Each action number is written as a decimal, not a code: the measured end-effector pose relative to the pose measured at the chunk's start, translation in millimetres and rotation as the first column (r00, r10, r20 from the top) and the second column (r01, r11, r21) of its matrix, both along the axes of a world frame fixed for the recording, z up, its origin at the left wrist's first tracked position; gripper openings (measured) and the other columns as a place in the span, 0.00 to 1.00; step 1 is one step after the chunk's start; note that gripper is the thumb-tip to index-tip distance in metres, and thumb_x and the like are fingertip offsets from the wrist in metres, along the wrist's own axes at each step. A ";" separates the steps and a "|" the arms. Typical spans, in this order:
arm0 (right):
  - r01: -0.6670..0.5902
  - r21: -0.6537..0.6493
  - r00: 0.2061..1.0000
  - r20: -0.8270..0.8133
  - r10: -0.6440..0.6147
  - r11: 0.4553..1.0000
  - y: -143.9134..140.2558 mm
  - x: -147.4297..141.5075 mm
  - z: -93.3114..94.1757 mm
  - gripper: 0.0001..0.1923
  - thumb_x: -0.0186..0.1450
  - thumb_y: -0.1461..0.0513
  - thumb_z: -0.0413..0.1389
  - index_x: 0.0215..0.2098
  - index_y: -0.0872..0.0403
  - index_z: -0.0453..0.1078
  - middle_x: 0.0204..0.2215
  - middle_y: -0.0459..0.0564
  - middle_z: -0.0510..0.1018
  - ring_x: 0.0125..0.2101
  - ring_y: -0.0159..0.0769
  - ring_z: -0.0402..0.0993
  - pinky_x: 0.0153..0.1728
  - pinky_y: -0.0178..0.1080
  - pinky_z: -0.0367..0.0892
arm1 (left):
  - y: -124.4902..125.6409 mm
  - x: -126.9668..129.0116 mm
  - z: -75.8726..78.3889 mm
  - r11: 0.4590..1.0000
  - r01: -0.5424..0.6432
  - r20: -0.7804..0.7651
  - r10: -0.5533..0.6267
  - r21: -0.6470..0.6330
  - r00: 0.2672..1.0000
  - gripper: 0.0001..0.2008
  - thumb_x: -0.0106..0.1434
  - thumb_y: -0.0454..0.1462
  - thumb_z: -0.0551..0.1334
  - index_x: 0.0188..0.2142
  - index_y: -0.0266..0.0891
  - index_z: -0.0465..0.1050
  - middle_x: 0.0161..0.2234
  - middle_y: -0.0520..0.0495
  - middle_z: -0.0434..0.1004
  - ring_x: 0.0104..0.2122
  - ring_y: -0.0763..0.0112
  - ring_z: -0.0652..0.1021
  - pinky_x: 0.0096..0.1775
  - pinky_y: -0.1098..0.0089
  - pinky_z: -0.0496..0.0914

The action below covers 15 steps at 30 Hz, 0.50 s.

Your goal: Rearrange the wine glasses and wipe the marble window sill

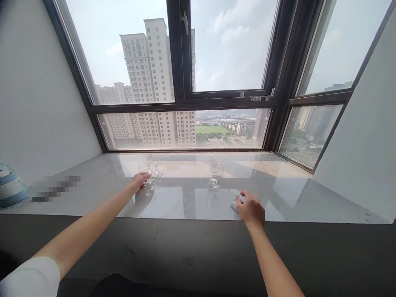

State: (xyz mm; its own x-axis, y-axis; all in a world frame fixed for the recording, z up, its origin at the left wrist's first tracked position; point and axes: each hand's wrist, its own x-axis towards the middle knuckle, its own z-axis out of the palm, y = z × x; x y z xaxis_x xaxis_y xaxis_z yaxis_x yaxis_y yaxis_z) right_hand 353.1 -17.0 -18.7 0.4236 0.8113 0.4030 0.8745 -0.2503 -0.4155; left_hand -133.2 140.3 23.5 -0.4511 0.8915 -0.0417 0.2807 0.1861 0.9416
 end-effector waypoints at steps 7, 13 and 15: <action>0.009 0.001 1.000 -0.006 -0.009 1.000 0.3 -0.3 -0.2 0.18 0.66 0.54 0.46 0.47 0.50 0.72 0.41 0.54 0.76 0.42 0.43 0.72 0.28 0.36 0.59 | -27.0 27.4 -2.7 0.986 0.162 -0.200 -0.151 0.040 0.968 0.20 0.47 0.52 0.68 0.30 0.38 0.74 0.26 0.48 0.75 0.26 0.67 0.74 0.27 0.71 0.62; 0.008 0.006 1.000 0.003 -0.008 1.000 1.2 -0.7 0.1 0.17 0.66 0.55 0.46 0.46 0.50 0.72 0.41 0.54 0.76 0.42 0.43 0.72 0.30 0.37 0.60 | -29.8 50.6 0.0 0.961 0.245 -0.180 -0.220 0.127 0.959 0.28 0.49 0.54 0.68 0.43 0.38 0.69 0.38 0.43 0.77 0.34 0.64 0.78 0.30 0.71 0.66; 0.006 0.018 1.000 0.012 -0.006 1.000 1.5 -0.4 -1.0 0.17 0.66 0.55 0.46 0.46 0.50 0.72 0.40 0.54 0.76 0.42 0.43 0.72 0.31 0.37 0.61 | -31.6 57.1 0.6 0.944 0.271 -0.163 -0.242 0.186 0.956 0.32 0.50 0.53 0.68 0.48 0.38 0.65 0.39 0.43 0.77 0.35 0.65 0.78 0.32 0.71 0.67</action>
State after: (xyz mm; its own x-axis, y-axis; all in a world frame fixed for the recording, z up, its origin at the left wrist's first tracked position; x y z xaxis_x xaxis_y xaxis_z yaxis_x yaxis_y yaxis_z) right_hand 352.7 -15.5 -19.8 0.4236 0.8010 0.4231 0.8780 -0.2482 -0.4093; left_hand -76.0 108.7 24.1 -0.1945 0.9606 0.1987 0.4212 -0.1012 0.9013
